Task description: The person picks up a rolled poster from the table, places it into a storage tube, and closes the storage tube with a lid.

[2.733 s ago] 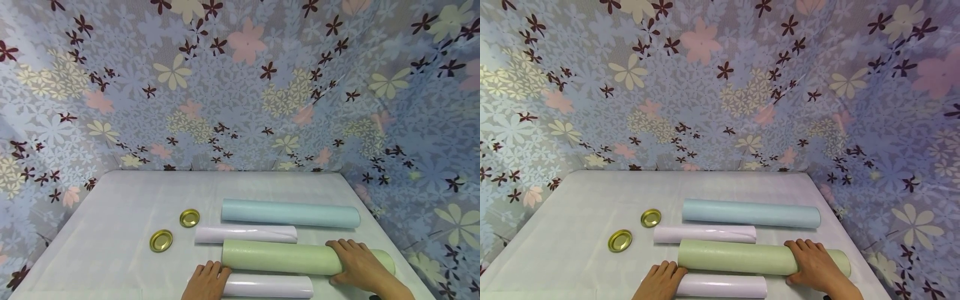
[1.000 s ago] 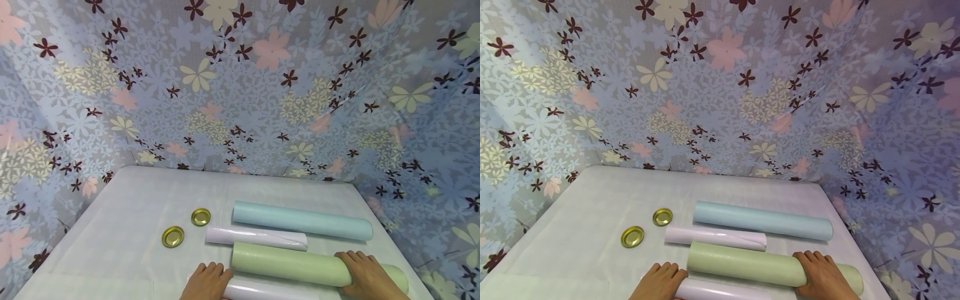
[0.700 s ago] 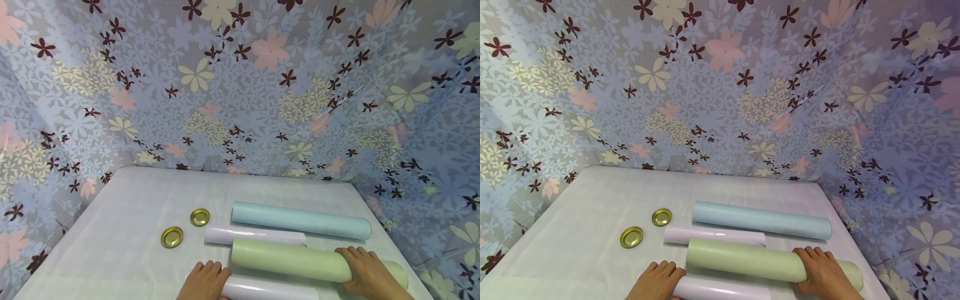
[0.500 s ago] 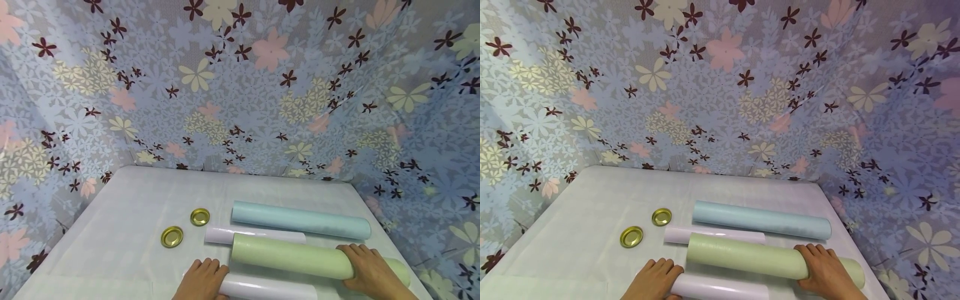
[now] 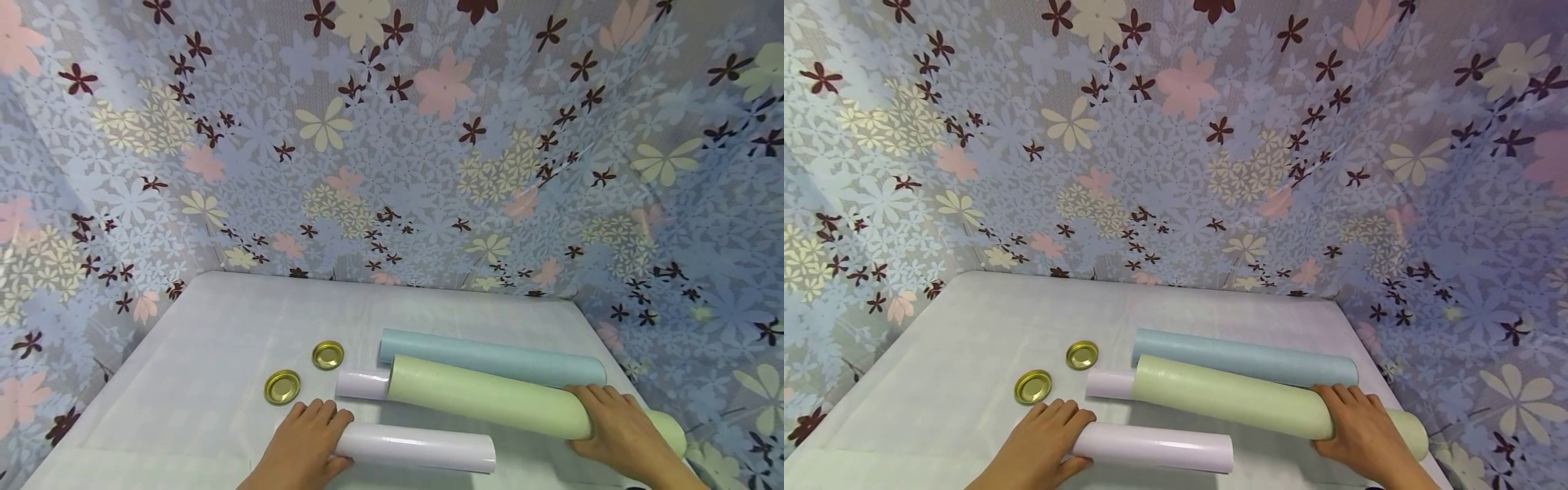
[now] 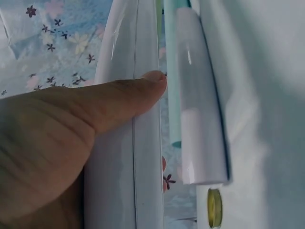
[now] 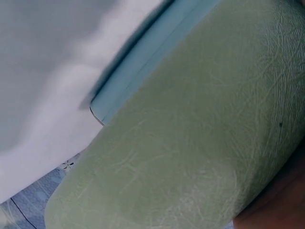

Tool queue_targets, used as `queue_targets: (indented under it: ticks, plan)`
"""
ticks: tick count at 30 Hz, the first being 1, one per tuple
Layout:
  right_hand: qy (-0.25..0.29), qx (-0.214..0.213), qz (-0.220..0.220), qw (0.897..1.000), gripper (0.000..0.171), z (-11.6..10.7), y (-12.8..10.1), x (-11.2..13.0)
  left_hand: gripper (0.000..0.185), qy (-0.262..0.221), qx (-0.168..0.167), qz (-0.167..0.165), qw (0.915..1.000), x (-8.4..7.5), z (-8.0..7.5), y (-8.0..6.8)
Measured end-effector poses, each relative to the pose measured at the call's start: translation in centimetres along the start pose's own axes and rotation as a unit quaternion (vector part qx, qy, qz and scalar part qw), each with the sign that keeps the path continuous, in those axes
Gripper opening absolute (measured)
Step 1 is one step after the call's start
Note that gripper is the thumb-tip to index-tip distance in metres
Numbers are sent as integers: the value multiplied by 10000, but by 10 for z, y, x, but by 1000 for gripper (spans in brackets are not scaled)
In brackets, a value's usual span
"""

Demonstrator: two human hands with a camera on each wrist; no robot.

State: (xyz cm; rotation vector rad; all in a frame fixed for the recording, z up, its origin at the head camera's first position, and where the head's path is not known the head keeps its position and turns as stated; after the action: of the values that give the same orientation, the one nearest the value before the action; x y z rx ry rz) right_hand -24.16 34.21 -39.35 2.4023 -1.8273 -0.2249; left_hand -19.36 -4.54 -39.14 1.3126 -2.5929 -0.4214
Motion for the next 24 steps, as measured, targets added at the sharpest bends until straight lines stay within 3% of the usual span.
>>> queue_targets:
  ticks: [5, 12, 20, 24]
  plan:
    - [-22, -5, 4, 10000, 74, -4, 2, -1, 47, -5, -102, -82, 9999, 9, -10, -1]
    - [-185, -329, -79, 9993, 76, -15, 5, -1, 47, -136, -124, -172, 9997, 21, -19, -4]
    - [-163, -313, 21, 9994, 79, -19, 6, -3, 49, 74, -424, -323, 9985, 39, -32, -14]
    - [-167, -270, 79, 9995, 79, -20, 6, -4, 50, 74, -234, -488, 9985, 47, -34, -17]
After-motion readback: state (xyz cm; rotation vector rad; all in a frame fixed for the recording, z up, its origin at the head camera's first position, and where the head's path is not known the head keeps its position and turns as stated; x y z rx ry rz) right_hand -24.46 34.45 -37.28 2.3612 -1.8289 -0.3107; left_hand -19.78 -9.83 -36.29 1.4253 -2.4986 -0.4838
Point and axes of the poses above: each hand's wrist, its own y-axis towards the middle knuckle, its own z-axis out of the palm, x = y × z, the point moved 10 cm from there along y, towards the middle knuckle, and after that the axes turned 1 degree about z, right-handed, at the moved point
